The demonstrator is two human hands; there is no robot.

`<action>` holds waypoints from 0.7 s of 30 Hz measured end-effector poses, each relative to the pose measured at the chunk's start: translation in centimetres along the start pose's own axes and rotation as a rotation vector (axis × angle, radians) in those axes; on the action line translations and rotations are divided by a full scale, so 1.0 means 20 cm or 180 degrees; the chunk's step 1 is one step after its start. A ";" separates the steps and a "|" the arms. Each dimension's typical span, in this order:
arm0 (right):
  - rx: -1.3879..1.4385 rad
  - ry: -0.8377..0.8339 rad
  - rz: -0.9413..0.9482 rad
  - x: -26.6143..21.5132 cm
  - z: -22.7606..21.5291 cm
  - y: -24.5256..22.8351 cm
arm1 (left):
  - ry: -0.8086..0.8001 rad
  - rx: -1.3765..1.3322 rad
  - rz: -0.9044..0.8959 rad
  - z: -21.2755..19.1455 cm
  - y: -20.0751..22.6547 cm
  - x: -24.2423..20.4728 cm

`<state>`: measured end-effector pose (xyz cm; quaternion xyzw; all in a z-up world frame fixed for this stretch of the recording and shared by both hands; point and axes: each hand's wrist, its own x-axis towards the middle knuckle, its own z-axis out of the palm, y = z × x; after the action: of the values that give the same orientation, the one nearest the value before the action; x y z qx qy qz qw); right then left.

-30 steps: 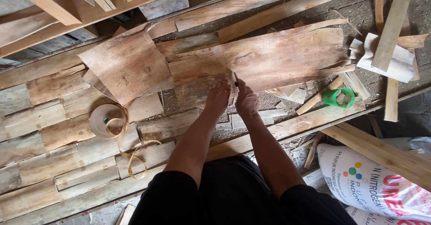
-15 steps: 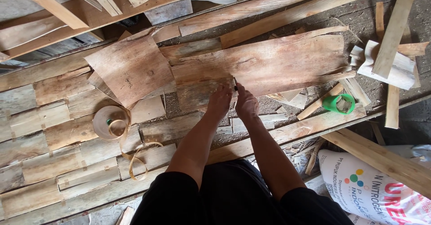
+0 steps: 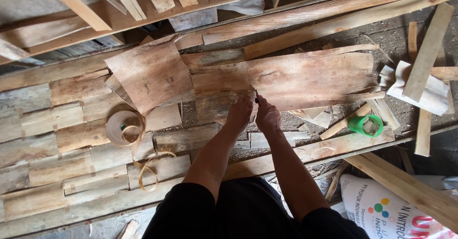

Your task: Cutting and trimming pieces of wood bark with a utility knife on a workbench.

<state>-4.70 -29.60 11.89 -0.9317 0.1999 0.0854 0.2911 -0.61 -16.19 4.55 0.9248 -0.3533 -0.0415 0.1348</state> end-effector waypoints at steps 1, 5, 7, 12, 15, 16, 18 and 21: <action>-0.0015 -0.0025 -0.0011 0.01 0.00 0.00 | -0.0003 -0.0013 -0.0028 -0.02 0.00 0.01; 0.0075 0.0068 -0.0078 -0.01 0.01 0.00 | -0.0064 0.0082 -0.0058 -0.07 0.02 0.00; 0.0136 0.0107 -0.0089 -0.01 -0.02 -0.01 | -0.0059 0.0129 -0.0064 -0.08 0.03 0.01; 0.0252 0.0020 -0.0079 -0.03 -0.07 -0.04 | -0.0003 0.0209 -0.0082 -0.03 0.02 0.02; 0.0475 0.0347 -0.0461 -0.02 -0.05 0.00 | -0.0365 0.0030 -0.0143 -0.07 0.01 0.01; 0.0454 0.0351 -0.0469 -0.02 -0.06 -0.01 | -0.0347 0.0015 -0.0146 -0.07 0.01 0.01; 0.0553 0.0250 -0.0370 -0.03 -0.06 -0.03 | -0.0237 0.0122 -0.0082 -0.05 0.00 0.00; 0.0467 0.0141 -0.0098 -0.05 -0.11 -0.08 | -0.0090 0.0333 -0.0043 -0.04 0.00 -0.01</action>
<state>-4.83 -29.27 14.79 -0.9125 0.1976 0.0454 0.3554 -0.58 -15.94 5.23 0.9323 -0.3506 -0.0369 0.0809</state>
